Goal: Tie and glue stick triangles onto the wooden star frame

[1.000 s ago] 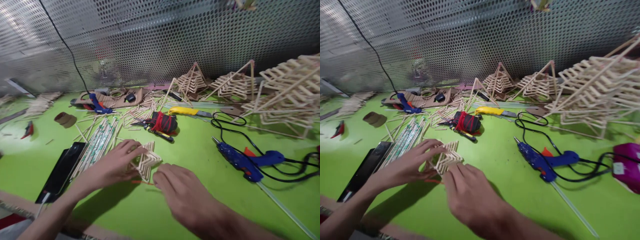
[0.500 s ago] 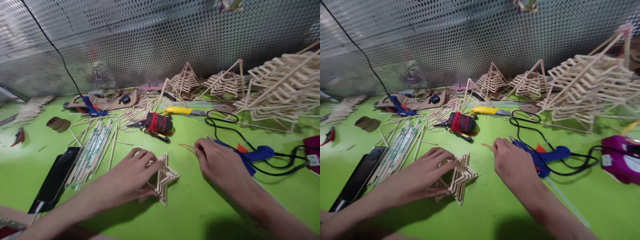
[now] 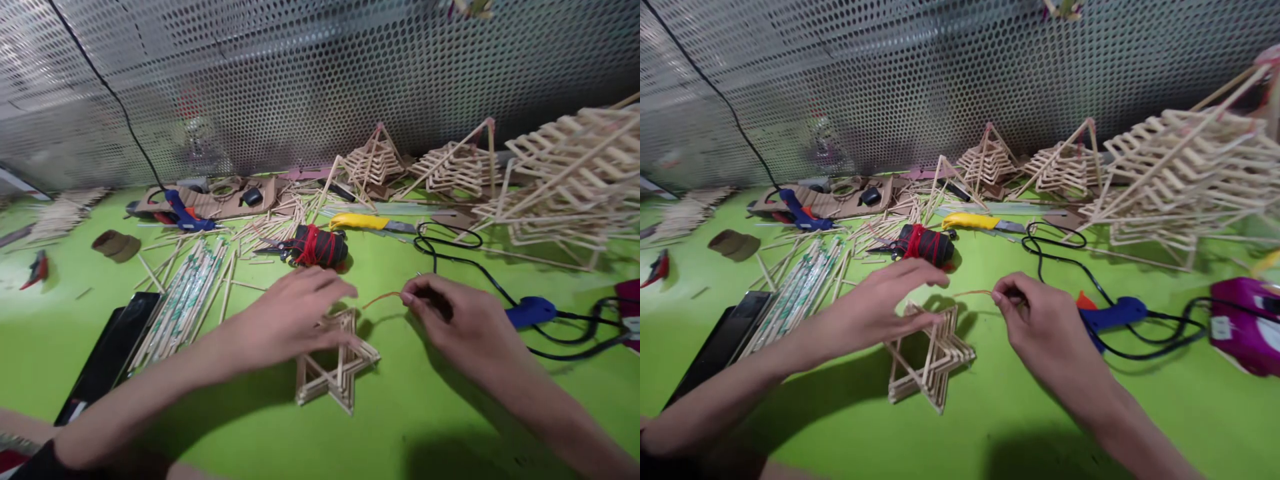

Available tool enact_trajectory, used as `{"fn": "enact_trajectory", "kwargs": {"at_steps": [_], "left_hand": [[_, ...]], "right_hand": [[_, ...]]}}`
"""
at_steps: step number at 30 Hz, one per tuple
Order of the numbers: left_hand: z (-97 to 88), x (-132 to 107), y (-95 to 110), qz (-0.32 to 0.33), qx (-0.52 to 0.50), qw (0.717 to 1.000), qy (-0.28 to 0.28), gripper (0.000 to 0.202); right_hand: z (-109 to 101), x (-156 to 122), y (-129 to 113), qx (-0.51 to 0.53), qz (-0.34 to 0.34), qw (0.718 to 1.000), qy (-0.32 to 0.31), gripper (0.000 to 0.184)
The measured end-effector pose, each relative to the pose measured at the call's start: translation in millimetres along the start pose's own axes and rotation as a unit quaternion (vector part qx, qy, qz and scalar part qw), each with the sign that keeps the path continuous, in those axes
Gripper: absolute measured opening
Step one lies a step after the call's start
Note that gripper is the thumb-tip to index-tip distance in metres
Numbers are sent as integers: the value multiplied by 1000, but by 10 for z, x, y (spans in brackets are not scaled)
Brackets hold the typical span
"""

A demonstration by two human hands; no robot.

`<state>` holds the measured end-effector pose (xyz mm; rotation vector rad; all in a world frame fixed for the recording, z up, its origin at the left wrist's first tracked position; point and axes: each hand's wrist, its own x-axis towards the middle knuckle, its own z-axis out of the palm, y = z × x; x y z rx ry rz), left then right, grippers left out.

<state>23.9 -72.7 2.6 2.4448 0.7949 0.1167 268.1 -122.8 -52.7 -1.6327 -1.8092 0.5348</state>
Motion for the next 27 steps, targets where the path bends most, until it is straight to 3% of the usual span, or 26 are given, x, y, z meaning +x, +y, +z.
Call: {"fn": "enact_trajectory", "kwargs": {"at_steps": [2, 5, 9, 14, 23, 27], "left_hand": [[-25, 173, 15, -27, -21, 998, 45, 48], [9, 408, 64, -9, -80, 996, 27, 56], [94, 572, 95, 1, -198, 980, 22, 33], [103, 559, 56, -19, -240, 970, 40, 17], [67, 477, 29, -13, -213, 977, 2, 14], [77, 449, 7, -37, -251, 967, 16, 16]], "right_hand": [[-14, -13, -22, 27, 7, 1000, -1, 20], [-43, -38, -89, 53, 13, 998, -2, 20], [-74, -54, -176, 79, 15, 997, -10, 21], [-61, -62, -191, 114, 8, 993, -3, 19], [73, -92, -121, 171, -20, 985, 29, 17], [51, -103, -137, 201, -7, 979, 27, 18]]}}
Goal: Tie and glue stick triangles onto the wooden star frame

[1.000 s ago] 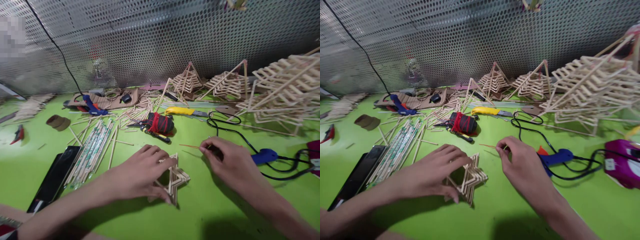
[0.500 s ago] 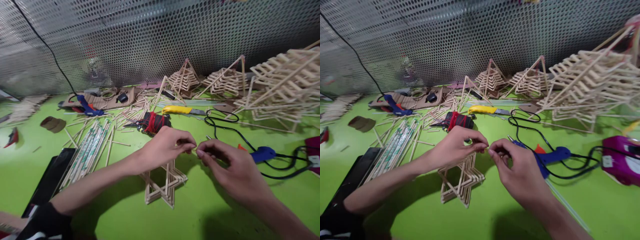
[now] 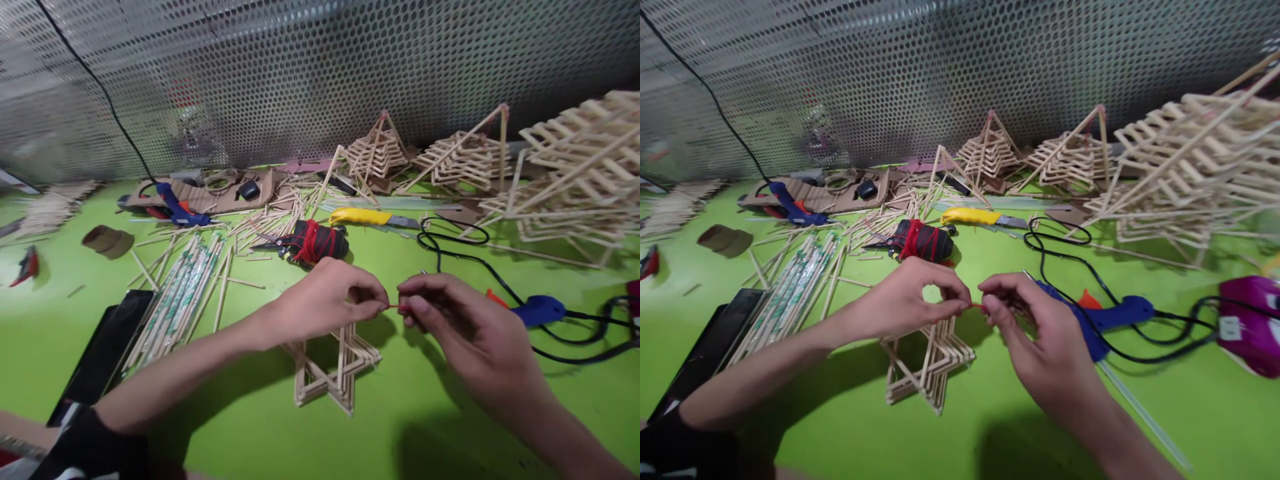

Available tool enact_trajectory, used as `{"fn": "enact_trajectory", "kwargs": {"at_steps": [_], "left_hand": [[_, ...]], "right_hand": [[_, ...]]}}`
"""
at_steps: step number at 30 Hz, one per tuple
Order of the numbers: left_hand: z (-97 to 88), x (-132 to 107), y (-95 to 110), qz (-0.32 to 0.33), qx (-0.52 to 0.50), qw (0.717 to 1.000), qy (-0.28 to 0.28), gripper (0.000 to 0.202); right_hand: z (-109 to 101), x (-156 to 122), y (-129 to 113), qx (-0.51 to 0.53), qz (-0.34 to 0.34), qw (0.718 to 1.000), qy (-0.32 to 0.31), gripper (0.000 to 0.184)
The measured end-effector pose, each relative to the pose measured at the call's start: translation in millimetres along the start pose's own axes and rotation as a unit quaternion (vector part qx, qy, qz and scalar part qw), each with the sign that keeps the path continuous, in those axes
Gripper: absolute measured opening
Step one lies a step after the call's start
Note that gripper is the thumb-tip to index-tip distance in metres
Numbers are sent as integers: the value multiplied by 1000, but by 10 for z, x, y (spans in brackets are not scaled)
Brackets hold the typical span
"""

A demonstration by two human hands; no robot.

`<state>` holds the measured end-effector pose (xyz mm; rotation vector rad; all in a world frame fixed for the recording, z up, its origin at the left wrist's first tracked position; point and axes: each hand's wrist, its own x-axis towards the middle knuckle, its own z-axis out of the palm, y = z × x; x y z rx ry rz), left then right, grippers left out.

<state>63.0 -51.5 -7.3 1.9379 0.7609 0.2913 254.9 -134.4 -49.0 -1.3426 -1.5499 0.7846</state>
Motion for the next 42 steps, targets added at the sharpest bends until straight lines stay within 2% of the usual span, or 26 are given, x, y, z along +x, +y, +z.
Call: {"fn": "enact_trajectory", "kwargs": {"at_steps": [3, 6, 13, 18, 25, 29, 33, 40, 42], "left_hand": [[-5, -20, -16, -25, -81, 996, 32, 19], [0, -27, -25, -31, -122, 991, 55, 20], [71, -30, -33, -26, -145, 988, 32, 18], [88, -68, -45, -34, -159, 986, 25, 18], [67, -143, -144, -8, -156, 987, 47, 16], [16, -218, -170, -43, -153, 985, 66, 18], [-7, -283, -153, -65, -135, 985, 88, 19], [114, -242, -120, -19, -170, 983, 65, 17], [137, -220, -91, -17, -182, 980, 74, 16]], "right_hand": [[-21, -22, -31, 19, 29, 999, -6, 27], [9, -43, -37, 2, 29, 999, -22, 29], [107, -50, -25, -1, -2, 1000, 14, 13], [96, -45, 18, -6, 1, 1000, 3, 17], [128, -54, 13, -3, 7, 1000, -15, 16], [135, -65, -2, 24, 7, 999, -29, 16], [165, -88, -4, 45, 32, 998, -33, 17], [219, -134, 40, 156, 105, 982, -33, 29], [237, -128, 52, 165, 114, 979, -35, 34]]}}
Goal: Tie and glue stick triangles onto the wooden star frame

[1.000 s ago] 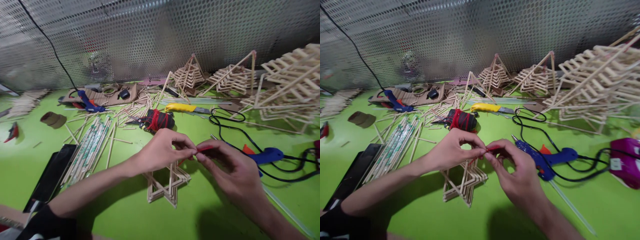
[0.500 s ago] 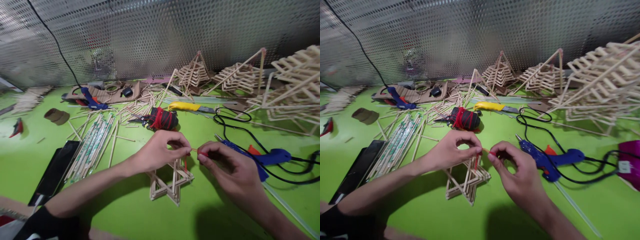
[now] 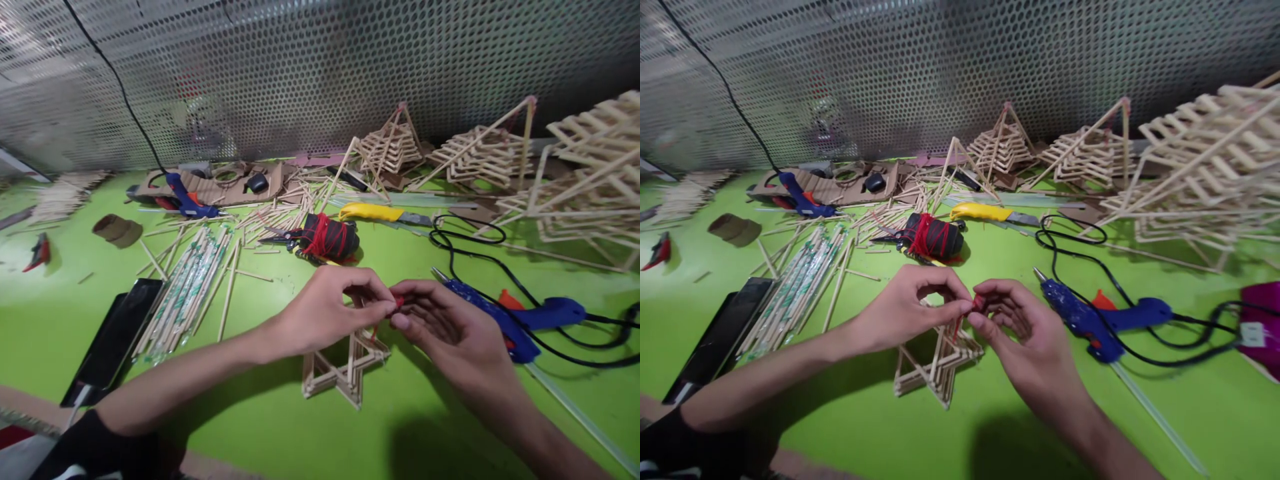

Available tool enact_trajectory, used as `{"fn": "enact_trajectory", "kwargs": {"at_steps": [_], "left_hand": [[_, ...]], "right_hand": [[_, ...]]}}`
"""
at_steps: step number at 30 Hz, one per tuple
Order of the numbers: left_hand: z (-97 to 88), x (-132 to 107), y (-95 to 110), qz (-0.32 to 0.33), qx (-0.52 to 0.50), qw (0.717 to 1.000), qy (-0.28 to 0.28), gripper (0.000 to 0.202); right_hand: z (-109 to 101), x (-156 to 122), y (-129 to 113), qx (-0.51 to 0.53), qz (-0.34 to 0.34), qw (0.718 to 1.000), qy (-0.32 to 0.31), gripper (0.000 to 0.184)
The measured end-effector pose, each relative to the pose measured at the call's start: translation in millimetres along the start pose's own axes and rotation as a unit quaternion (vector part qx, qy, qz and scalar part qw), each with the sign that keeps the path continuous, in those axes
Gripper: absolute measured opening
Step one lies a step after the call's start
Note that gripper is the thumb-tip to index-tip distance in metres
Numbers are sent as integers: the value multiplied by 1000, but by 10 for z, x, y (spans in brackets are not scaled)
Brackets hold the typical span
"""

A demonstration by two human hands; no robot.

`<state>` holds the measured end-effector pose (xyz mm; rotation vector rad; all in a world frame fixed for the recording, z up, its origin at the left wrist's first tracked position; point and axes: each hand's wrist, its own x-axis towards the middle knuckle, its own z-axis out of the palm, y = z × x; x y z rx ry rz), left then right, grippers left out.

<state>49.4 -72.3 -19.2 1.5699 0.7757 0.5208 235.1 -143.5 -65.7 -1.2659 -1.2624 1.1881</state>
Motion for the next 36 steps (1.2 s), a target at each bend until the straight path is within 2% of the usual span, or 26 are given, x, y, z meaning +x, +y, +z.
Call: {"fn": "enact_trajectory", "kwargs": {"at_steps": [5, 10, 15, 22, 36], "left_hand": [[45, 19, 44, 16, -23, 998, 50, 13], [84, 22, 8, -8, -13, 1000, 20, 14], [96, 30, -24, -8, -19, 1000, 9, 14], [104, 35, -48, -4, -31, 1000, 2, 12], [86, 46, -7, 8, -48, 998, 47, 10]], "right_hand": [[33, 28, -26, 0, 35, 998, -53, 30], [3, 20, -88, -5, -1, 1000, 19, 32], [1, -6, -132, -14, -26, 998, 53, 20], [-20, 8, -83, -36, -55, 996, 53, 12], [28, -18, -101, -21, -60, 996, 61, 13]]}}
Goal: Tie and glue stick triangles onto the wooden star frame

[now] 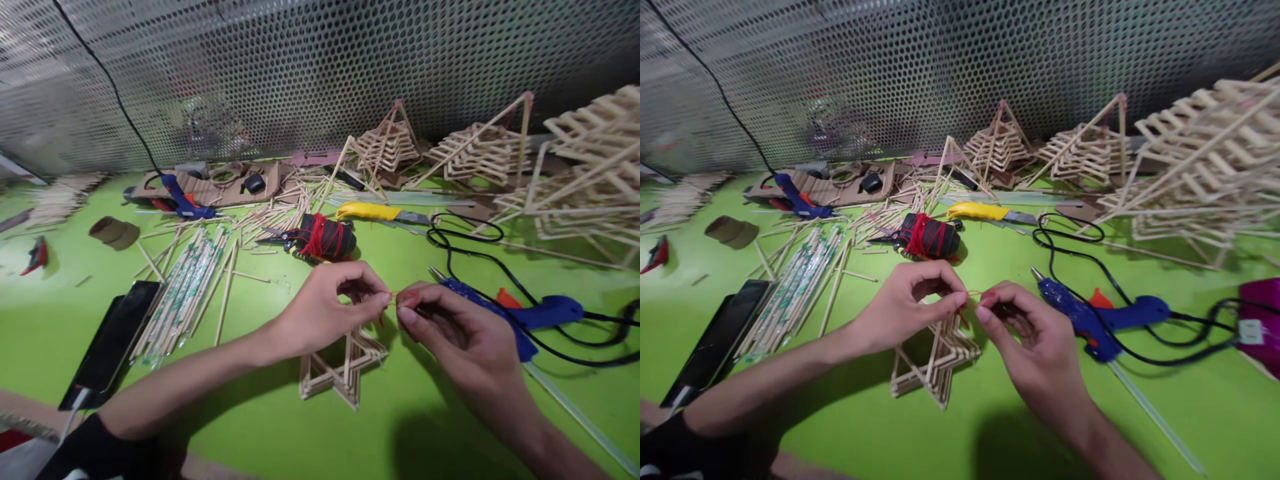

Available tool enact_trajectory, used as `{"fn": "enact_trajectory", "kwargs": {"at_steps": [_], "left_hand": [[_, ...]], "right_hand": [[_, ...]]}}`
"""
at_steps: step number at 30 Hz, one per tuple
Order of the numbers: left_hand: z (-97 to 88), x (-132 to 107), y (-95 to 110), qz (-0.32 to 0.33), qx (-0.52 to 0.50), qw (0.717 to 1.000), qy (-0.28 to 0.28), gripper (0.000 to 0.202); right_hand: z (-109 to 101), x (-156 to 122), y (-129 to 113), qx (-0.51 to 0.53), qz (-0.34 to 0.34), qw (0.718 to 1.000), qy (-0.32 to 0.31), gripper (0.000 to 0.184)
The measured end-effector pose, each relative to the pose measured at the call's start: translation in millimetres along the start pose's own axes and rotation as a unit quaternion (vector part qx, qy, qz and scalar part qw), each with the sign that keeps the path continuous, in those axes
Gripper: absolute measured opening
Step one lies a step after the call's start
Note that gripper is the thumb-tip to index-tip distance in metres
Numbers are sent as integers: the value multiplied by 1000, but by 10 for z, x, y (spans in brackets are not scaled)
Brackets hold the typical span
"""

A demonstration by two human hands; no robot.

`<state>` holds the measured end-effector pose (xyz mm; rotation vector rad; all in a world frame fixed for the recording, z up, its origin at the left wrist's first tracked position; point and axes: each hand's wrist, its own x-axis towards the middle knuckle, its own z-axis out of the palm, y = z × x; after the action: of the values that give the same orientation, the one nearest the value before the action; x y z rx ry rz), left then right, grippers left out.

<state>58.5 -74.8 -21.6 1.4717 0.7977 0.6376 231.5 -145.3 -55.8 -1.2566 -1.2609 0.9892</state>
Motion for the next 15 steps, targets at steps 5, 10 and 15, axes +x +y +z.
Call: {"fn": "enact_trajectory", "kwargs": {"at_steps": [5, 10, 15], "left_hand": [[-270, -79, 136, 4, 55, 998, 24, 13], [-749, -320, 136, -14, 289, 955, 65, 7], [-966, -569, -104, -110, 518, 848, 30, 13]], "right_hand": [[-42, 9, 17, 17, -39, 999, 3, 11], [-144, 44, 67, 26, -69, 997, -17, 11], [-146, 63, 92, 27, -58, 998, -12, 10]]}}
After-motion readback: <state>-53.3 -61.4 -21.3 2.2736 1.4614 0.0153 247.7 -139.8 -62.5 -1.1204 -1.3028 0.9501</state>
